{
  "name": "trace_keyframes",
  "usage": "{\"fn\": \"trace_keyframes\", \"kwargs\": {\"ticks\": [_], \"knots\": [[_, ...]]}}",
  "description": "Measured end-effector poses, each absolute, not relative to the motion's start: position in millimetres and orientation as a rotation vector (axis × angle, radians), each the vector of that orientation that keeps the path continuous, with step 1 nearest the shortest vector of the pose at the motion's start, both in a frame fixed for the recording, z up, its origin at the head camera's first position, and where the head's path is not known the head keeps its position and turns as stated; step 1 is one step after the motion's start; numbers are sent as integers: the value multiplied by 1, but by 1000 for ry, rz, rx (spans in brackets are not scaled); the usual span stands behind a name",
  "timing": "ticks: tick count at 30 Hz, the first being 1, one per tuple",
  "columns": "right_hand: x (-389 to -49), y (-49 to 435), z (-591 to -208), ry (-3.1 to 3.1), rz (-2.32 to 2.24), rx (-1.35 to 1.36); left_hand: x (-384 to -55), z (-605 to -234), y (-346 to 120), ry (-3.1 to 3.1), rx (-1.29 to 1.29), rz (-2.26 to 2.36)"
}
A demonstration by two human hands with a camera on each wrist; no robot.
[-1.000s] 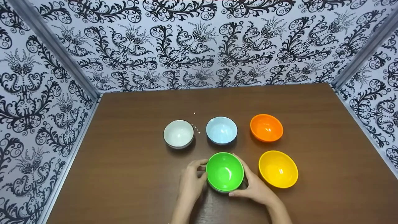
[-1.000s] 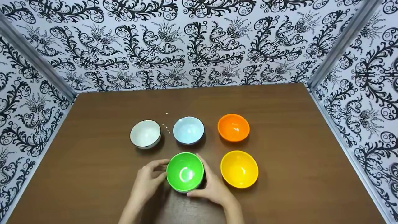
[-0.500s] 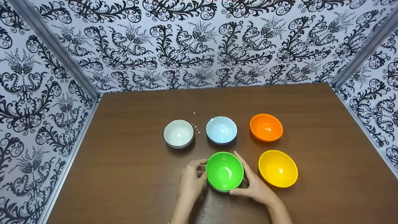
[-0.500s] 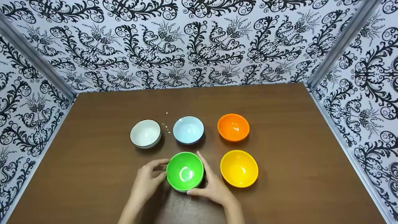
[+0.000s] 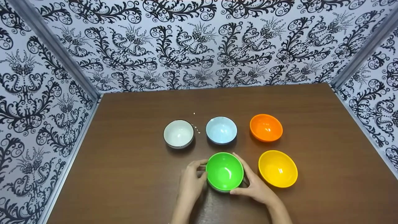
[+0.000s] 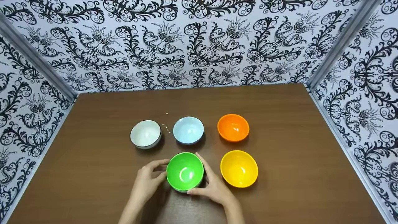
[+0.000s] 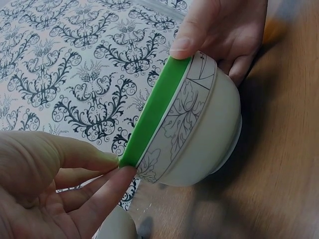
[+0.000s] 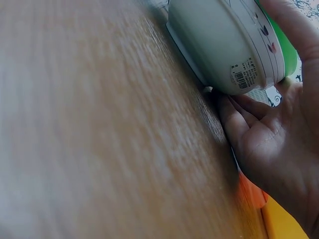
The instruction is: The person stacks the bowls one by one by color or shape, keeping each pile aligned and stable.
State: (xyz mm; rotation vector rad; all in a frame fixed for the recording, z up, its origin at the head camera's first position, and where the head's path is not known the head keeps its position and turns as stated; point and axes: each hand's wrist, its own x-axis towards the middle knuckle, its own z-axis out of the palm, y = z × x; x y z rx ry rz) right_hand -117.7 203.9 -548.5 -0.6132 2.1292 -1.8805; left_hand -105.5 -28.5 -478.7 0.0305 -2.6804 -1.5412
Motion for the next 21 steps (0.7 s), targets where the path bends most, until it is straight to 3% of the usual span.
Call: {"fn": "trace_keyframes", "kwargs": {"ticks": [21], "knots": [[-118, 205, -550, 2129, -1880, -583, -107, -480, -46, -2582, 78, -1667]]}}
